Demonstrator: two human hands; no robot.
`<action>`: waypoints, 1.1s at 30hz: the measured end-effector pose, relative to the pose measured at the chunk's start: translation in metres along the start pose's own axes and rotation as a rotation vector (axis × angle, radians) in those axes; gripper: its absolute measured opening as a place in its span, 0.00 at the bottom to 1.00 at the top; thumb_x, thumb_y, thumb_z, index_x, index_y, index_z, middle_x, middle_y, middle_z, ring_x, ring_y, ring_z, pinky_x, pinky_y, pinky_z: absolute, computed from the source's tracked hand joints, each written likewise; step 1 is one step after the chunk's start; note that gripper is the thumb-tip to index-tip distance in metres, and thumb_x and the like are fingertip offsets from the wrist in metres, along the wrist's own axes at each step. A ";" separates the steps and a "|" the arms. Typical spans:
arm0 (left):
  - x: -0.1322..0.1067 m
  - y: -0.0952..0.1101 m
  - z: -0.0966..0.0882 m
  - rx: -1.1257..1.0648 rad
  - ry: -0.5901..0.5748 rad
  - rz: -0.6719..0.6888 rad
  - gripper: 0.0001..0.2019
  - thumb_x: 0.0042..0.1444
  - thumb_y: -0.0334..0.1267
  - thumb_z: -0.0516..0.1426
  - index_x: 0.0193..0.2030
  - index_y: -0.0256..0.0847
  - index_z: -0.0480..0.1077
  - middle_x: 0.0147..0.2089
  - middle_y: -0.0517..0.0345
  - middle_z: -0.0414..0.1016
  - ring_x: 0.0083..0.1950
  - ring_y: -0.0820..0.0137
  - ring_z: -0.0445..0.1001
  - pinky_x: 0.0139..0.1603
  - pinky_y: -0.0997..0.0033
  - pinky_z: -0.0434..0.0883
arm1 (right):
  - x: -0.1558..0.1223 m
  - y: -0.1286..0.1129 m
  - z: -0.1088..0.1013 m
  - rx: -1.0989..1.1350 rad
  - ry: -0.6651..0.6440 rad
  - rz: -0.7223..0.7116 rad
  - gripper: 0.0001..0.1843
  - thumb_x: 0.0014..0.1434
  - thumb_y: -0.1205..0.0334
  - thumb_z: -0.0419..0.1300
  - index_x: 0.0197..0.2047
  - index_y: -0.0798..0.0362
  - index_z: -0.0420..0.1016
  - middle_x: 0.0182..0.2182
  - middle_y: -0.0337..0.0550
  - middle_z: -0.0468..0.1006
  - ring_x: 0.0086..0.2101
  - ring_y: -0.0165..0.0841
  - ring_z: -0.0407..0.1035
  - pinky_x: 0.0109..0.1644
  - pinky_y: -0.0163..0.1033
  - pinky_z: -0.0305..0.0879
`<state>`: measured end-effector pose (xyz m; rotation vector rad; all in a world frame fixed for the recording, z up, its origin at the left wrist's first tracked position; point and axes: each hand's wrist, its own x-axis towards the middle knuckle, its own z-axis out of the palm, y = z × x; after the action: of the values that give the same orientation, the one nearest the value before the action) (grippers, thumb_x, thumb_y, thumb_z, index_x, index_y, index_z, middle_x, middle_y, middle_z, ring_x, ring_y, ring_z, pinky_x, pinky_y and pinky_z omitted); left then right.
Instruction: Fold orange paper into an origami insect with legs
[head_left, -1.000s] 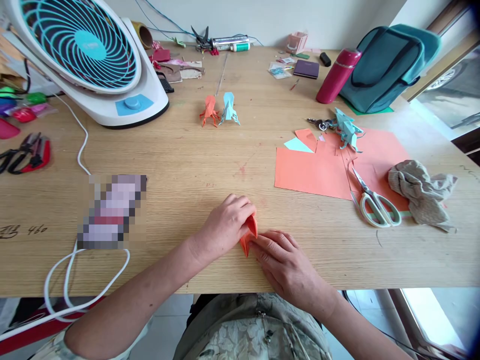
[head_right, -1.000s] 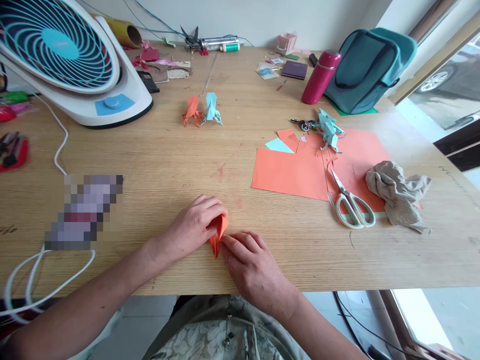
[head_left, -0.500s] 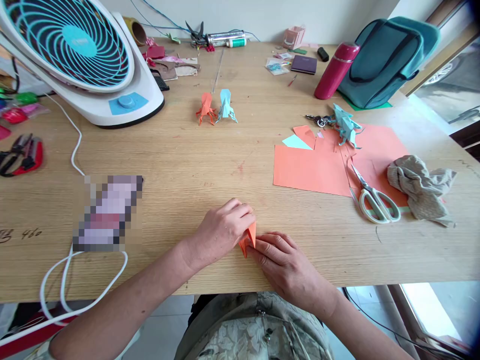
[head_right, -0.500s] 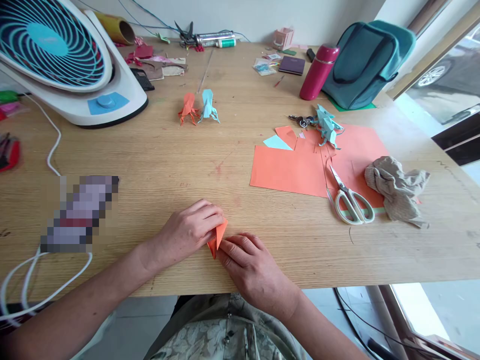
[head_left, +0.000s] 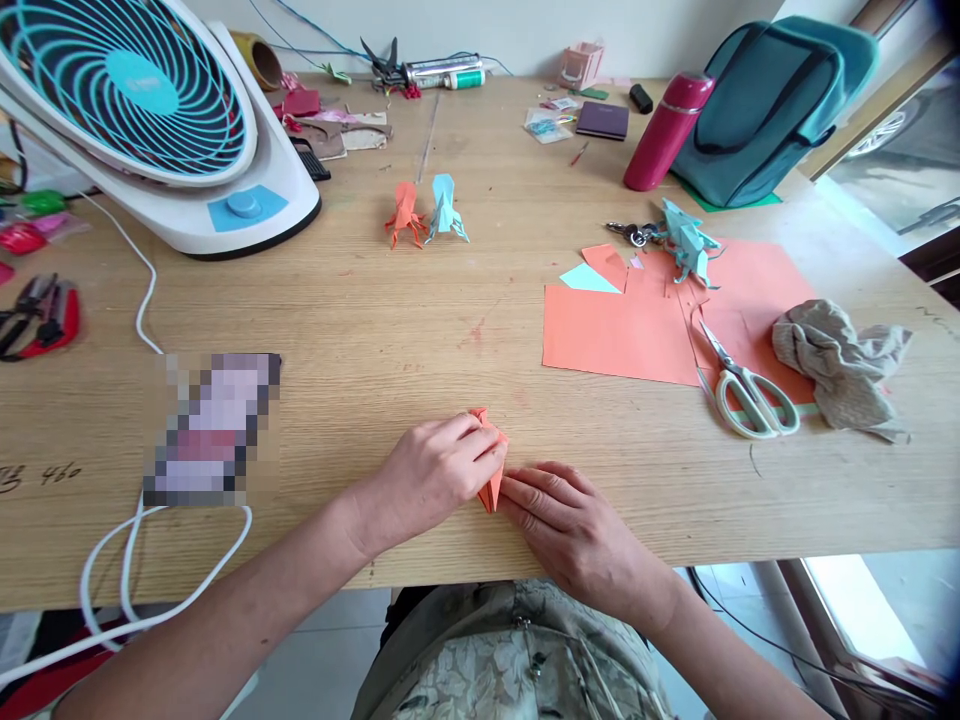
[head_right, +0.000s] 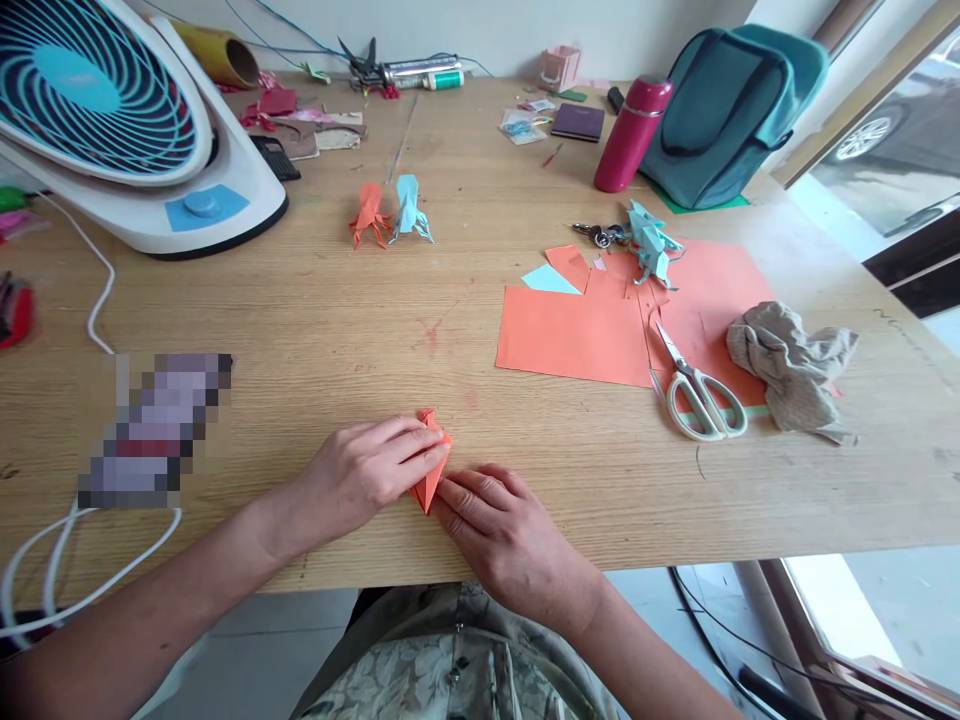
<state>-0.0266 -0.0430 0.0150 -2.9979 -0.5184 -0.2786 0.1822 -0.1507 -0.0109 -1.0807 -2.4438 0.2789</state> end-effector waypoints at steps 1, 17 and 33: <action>0.000 0.000 0.000 0.004 -0.001 0.005 0.11 0.68 0.24 0.52 0.50 0.39 0.71 0.49 0.55 0.81 0.50 0.65 0.77 0.46 0.67 0.74 | 0.000 0.000 0.000 -0.004 0.003 -0.006 0.22 0.73 0.70 0.48 0.67 0.60 0.67 0.64 0.56 0.73 0.61 0.44 0.69 0.63 0.54 0.68; -0.004 -0.001 0.002 0.008 0.053 0.098 0.12 0.67 0.25 0.53 0.53 0.32 0.73 0.52 0.48 0.80 0.56 0.60 0.77 0.57 0.60 0.75 | -0.011 0.004 -0.004 -0.003 0.044 0.007 0.18 0.70 0.72 0.52 0.61 0.62 0.72 0.59 0.55 0.78 0.58 0.43 0.71 0.61 0.53 0.68; -0.019 0.004 0.003 -0.010 -0.050 0.082 0.20 0.69 0.26 0.49 0.64 0.30 0.68 0.67 0.49 0.72 0.68 0.57 0.67 0.62 0.58 0.68 | -0.009 0.003 -0.007 0.032 0.012 0.025 0.22 0.70 0.71 0.53 0.66 0.61 0.66 0.56 0.54 0.79 0.56 0.44 0.70 0.59 0.53 0.69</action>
<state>-0.0428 -0.0522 0.0081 -3.0334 -0.3989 -0.2012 0.1924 -0.1553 -0.0083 -1.0969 -2.4089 0.3176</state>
